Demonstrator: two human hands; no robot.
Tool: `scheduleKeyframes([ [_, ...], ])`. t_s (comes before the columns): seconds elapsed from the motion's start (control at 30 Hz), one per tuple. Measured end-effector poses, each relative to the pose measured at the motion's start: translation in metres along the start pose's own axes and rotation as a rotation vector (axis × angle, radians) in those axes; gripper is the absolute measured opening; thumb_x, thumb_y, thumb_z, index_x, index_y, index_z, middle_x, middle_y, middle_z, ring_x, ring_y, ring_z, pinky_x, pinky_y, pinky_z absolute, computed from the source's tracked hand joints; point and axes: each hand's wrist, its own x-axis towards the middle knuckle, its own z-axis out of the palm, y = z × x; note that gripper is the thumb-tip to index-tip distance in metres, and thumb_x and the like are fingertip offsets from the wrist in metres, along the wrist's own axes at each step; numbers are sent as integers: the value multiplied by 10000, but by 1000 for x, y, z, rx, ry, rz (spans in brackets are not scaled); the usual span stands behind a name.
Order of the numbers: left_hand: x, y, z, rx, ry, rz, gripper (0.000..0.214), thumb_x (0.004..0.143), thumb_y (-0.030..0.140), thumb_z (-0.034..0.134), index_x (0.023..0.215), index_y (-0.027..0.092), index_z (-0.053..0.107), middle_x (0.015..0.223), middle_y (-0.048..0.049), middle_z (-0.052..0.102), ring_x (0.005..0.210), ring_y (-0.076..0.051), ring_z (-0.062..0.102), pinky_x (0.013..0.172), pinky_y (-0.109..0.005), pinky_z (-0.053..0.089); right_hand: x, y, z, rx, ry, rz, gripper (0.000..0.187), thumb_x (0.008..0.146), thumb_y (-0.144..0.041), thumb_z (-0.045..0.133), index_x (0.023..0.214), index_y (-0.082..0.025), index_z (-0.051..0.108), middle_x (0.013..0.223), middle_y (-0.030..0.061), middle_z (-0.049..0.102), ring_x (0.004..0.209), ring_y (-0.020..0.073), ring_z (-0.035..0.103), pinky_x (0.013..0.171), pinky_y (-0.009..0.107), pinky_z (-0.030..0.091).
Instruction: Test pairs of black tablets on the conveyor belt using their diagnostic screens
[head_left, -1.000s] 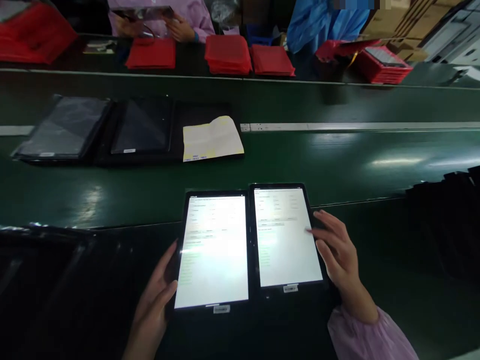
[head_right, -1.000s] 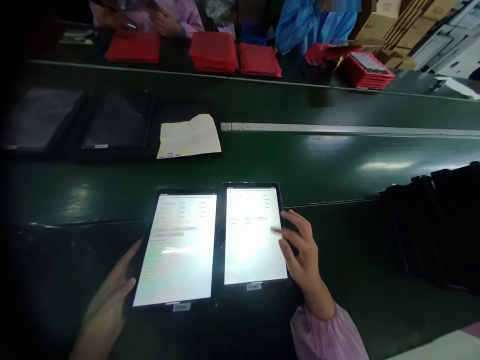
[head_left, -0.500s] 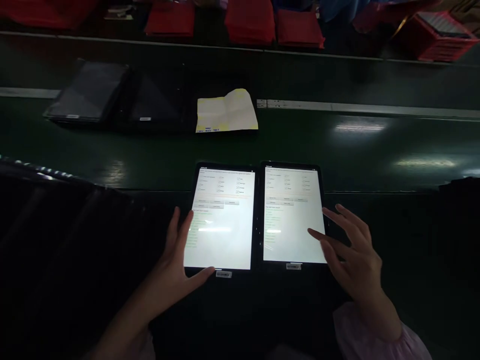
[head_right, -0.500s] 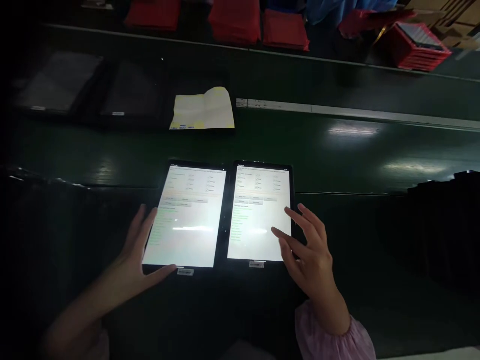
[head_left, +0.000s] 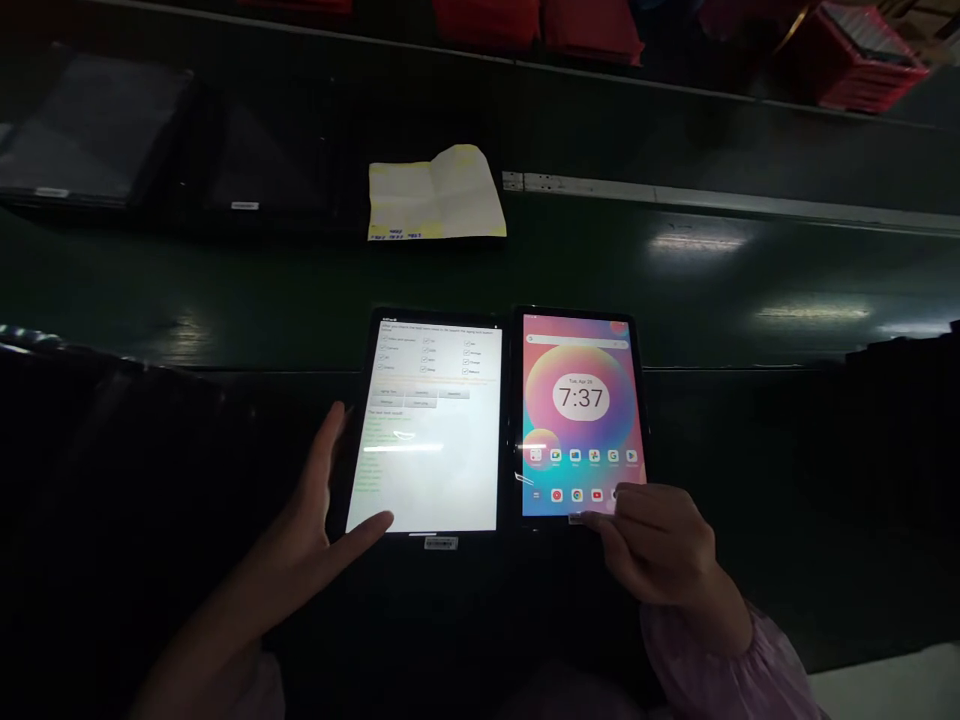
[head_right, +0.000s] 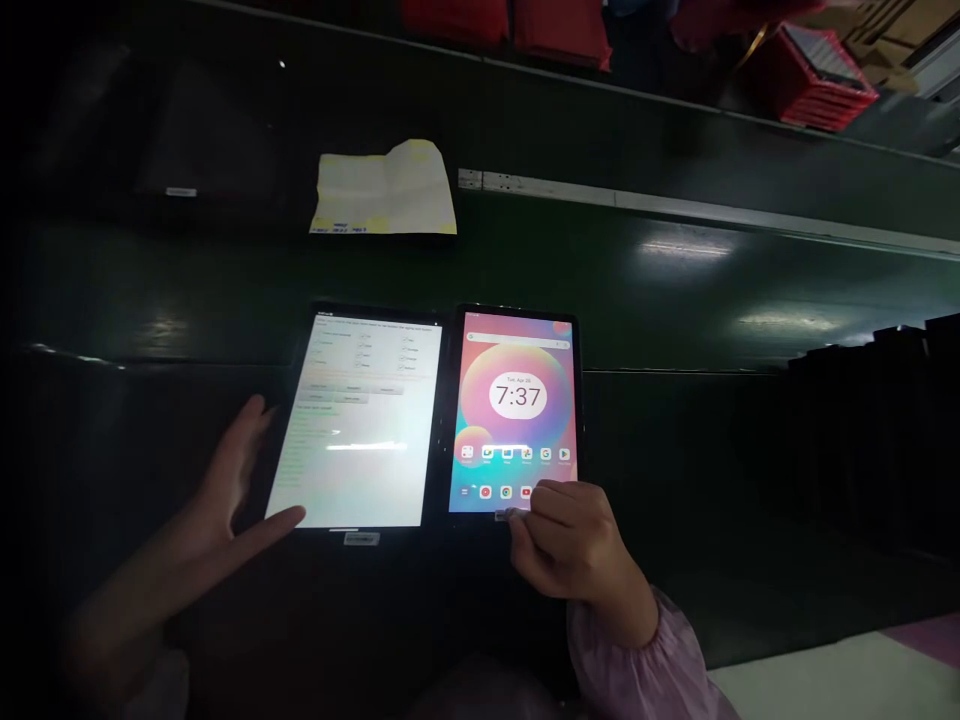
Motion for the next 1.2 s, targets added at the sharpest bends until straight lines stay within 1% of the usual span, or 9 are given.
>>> scheduleKeyframes([
  [0.1,-2,-4,-8,6,-36,-6,1104,824,646,793,1721,501,168,1840,14,195,1672,-391,201,1304,-640,212,1,-2,1,-23,-35,-3,315,1045,-80,530,798,-183,697,557,-49,473,472,89,420,430,265,301],
  [0.2,-1,-7,-12,-22,-47,9,1103,801,609,825,1718,480,226,1826,4,247,1663,-391,234,1291,-621,272,4,-8,4,-75,-84,-15,276,1078,-129,500,998,-142,763,597,-27,527,507,106,455,433,261,344],
  [0.37,-2,-15,-13,9,-79,30,1176,721,592,886,1714,458,271,1829,10,236,1663,-437,202,1264,-630,337,7,-15,11,-93,-129,-46,338,1096,-158,476,977,-114,789,596,-11,525,535,118,462,431,264,367],
  [0.6,-5,-8,-12,226,-174,126,1193,860,606,770,1742,423,-11,1861,-72,57,1670,-467,130,1225,-687,387,8,-15,13,-150,-122,-6,292,1075,-134,530,954,-130,796,616,-18,527,552,112,473,435,256,359],
  [0.73,-9,3,1,379,-117,223,1167,875,594,758,1733,447,-19,1859,-86,10,1672,-474,117,1225,-724,368,5,-15,12,-84,-28,1,273,1070,-112,534,971,-120,789,616,-32,490,518,94,457,426,245,349],
  [0.8,-10,11,10,395,-60,208,1131,881,596,753,1735,439,29,1851,-102,59,1664,-478,161,1223,-744,356,2,-15,11,-88,14,29,255,1067,-107,542,1029,-129,793,630,-41,474,502,82,463,421,232,355],
  [0.97,-4,24,18,125,116,39,976,911,606,718,1720,374,225,1812,-132,244,1647,-447,255,1238,-687,381,-1,-16,6,-159,68,32,267,1072,-128,551,1026,-166,812,629,-49,483,497,68,502,427,207,392],
  [1.1,3,19,-3,-157,145,25,1002,911,571,729,1730,401,177,1770,-126,368,1612,-398,367,1234,-634,420,-1,-17,4,-184,76,54,276,1071,-120,559,1009,-180,821,622,-52,504,488,59,511,426,201,397],
  [1.2,3,15,-18,-279,106,-73,1077,863,587,768,1740,359,185,1690,-152,499,1561,-410,454,1211,-613,463,-3,-16,5,-178,85,44,287,1057,-109,574,981,-191,838,597,-55,521,463,57,520,426,206,418],
])
